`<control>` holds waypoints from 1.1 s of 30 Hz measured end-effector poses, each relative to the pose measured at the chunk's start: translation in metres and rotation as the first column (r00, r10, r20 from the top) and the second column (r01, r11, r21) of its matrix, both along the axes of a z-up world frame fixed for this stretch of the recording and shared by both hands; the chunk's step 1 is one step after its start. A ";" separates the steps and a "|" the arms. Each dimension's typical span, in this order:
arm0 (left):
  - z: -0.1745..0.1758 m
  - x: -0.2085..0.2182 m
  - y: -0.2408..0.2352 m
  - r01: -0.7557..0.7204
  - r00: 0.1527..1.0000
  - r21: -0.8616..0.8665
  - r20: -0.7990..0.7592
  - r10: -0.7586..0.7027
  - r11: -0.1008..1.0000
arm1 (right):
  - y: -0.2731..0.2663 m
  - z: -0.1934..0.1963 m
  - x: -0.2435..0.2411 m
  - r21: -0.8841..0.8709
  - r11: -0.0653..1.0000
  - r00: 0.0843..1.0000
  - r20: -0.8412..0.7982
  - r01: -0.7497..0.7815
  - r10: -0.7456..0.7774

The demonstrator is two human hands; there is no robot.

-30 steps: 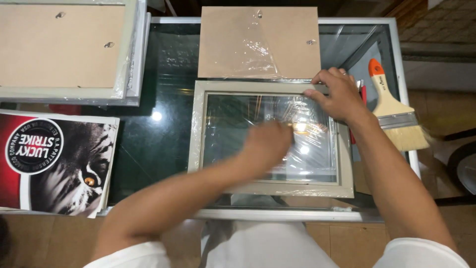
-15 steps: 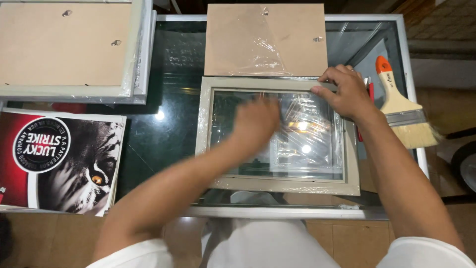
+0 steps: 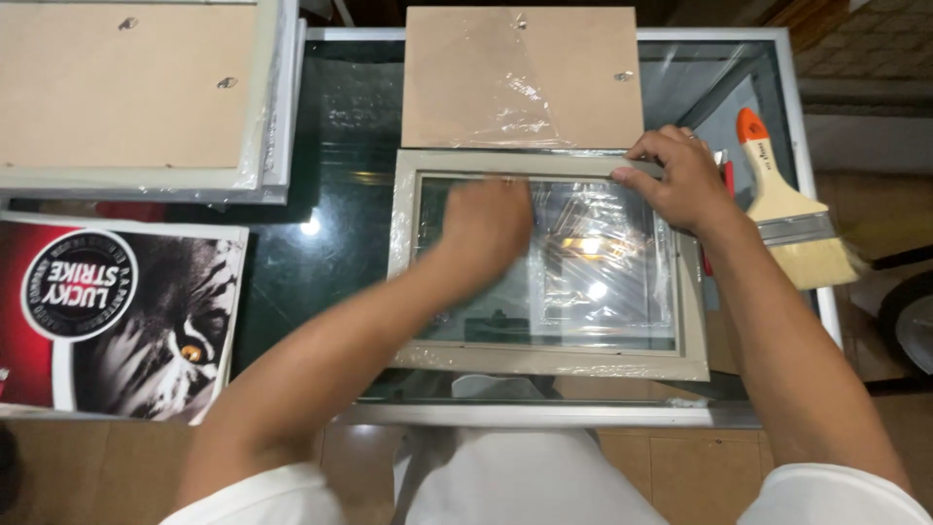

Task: Cleaning and dusting a picture frame and its glass before final assembly.

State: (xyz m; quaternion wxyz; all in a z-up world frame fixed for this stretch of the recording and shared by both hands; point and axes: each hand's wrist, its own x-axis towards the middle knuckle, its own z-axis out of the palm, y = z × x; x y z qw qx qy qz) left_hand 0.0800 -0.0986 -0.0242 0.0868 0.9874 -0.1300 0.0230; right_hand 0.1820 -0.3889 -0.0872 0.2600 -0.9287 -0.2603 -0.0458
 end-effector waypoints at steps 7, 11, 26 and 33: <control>0.041 -0.048 0.001 -0.082 0.996 -0.001 -0.024 0.082 0.997 | 0.004 0.008 -0.004 0.037 0.999 1.000 0.006 0.005 -0.005; 0.045 -0.089 -0.003 0.117 0.936 -0.021 -0.333 -0.118 0.993 | 0.006 0.010 -0.003 0.032 0.999 1.000 0.000 0.003 -0.003; 0.055 -0.106 0.015 0.050 0.894 0.064 -0.448 -0.016 0.997 | 0.004 0.006 -0.003 0.039 0.999 1.000 -0.008 0.000 0.000; 0.001 0.024 0.067 -0.187 0.977 0.157 0.129 0.167 0.970 | 0.004 0.012 -0.007 0.052 0.998 1.000 0.004 -0.023 0.023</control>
